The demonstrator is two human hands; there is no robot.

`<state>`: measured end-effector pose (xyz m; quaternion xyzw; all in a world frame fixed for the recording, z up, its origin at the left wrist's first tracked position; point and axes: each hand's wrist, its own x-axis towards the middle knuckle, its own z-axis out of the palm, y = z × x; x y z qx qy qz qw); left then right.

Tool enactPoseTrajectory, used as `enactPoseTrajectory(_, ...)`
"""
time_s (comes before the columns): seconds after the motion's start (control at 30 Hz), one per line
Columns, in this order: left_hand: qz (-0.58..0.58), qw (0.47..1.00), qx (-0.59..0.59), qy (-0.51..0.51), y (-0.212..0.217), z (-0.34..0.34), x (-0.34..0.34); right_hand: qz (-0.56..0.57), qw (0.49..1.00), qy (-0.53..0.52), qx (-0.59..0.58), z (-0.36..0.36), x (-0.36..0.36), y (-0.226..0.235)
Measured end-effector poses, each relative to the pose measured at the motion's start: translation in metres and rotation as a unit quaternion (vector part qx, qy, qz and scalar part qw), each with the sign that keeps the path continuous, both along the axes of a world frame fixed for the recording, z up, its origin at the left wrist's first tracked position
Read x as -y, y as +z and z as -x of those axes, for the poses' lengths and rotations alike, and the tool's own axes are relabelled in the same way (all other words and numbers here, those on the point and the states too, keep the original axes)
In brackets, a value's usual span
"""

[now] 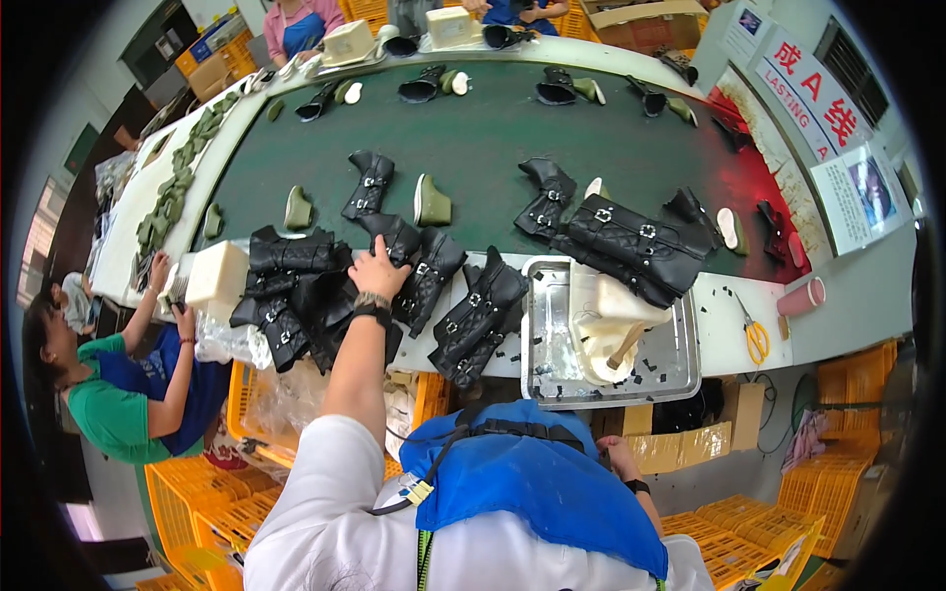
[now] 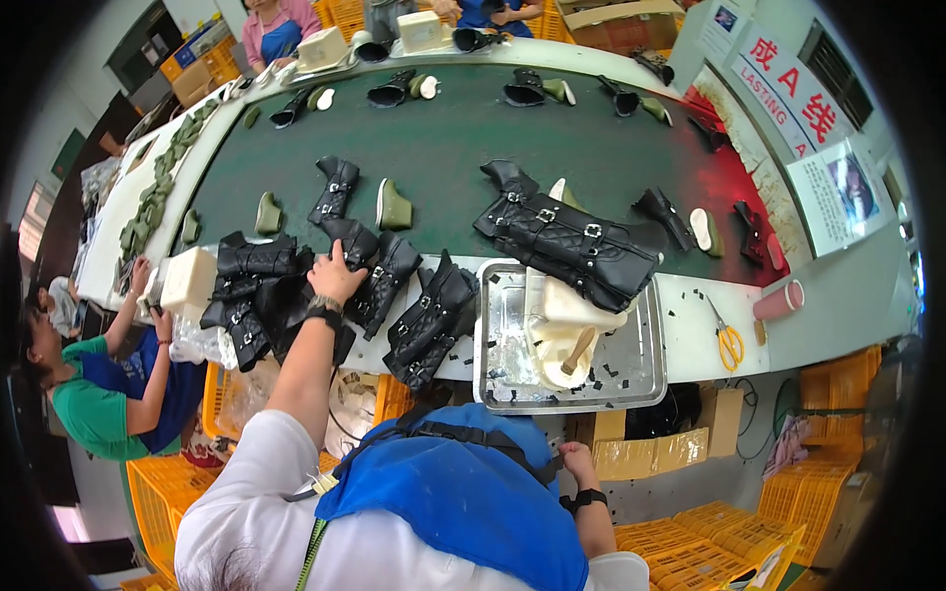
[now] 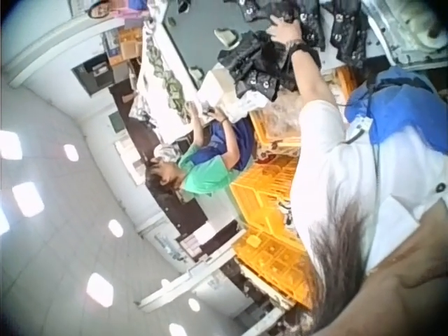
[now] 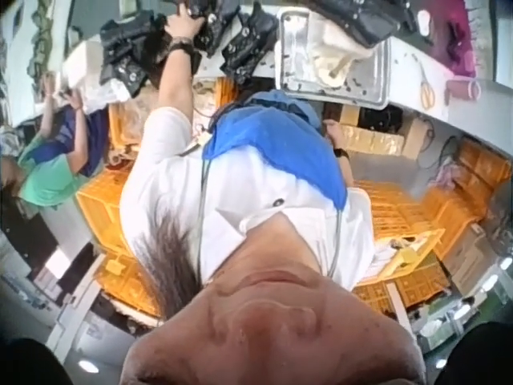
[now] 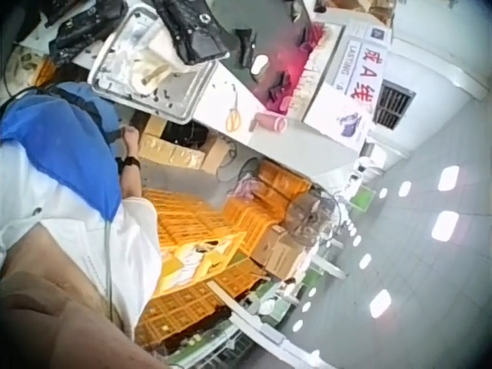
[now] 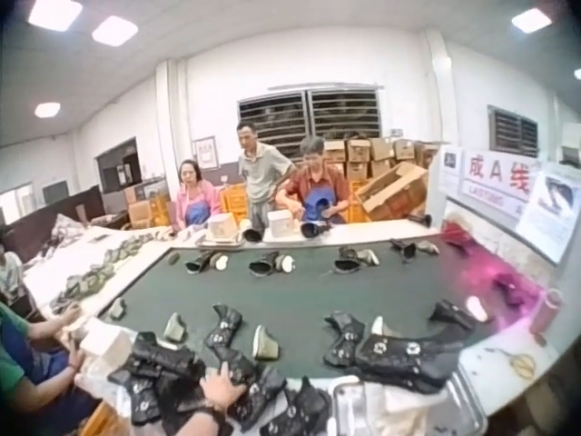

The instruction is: Applying adhesive to the base of leather boots using a brush.

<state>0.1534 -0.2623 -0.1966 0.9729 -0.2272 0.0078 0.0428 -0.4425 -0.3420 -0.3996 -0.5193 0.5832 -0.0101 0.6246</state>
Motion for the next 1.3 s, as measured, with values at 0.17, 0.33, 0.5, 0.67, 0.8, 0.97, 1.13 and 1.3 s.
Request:
enactPoseTrajectory(0.17,0.211,0.967,0.115,-0.082,0.031,0.003,-0.01,-0.008,0.998,-0.063,0.0,0.002,-0.017,0.02)
enactPoseTrajectory(0.33,0.533,0.823,-0.142,-0.138,0.118,0.042,-0.034,0.05,0.998,-0.026,-0.04,0.005,-0.006,0.055)
enactPoseTrajectory(0.5,0.347,0.836,-0.232,-0.357,0.139,0.122,-0.03,0.085,0.984,0.135,0.083,-0.066,0.029,0.191)
enactPoseTrajectory(0.67,0.291,0.764,-0.217,-0.533,0.122,0.18,-0.02,0.291,0.902,0.1,0.302,-0.189,0.016,0.332)
enactPoseTrajectory(0.8,0.292,0.792,-0.21,-0.494,0.124,0.18,-0.03,0.355,0.876,0.204,0.256,-0.225,0.012,0.341)
enactPoseTrajectory(0.97,0.274,0.795,-0.257,-0.477,0.129,0.174,-0.043,0.503,0.777,0.277,0.256,-0.26,-0.003,0.346)
enactPoseTrajectory(1.13,0.357,0.788,-0.258,-0.43,0.108,0.177,-0.049,0.548,0.724,0.29,0.302,-0.281,-0.011,0.35)
enactPoseTrajectory(1.3,0.347,0.792,-0.234,-0.444,0.131,0.172,-0.042,0.531,0.743,0.283,0.295,-0.276,-0.007,0.355)
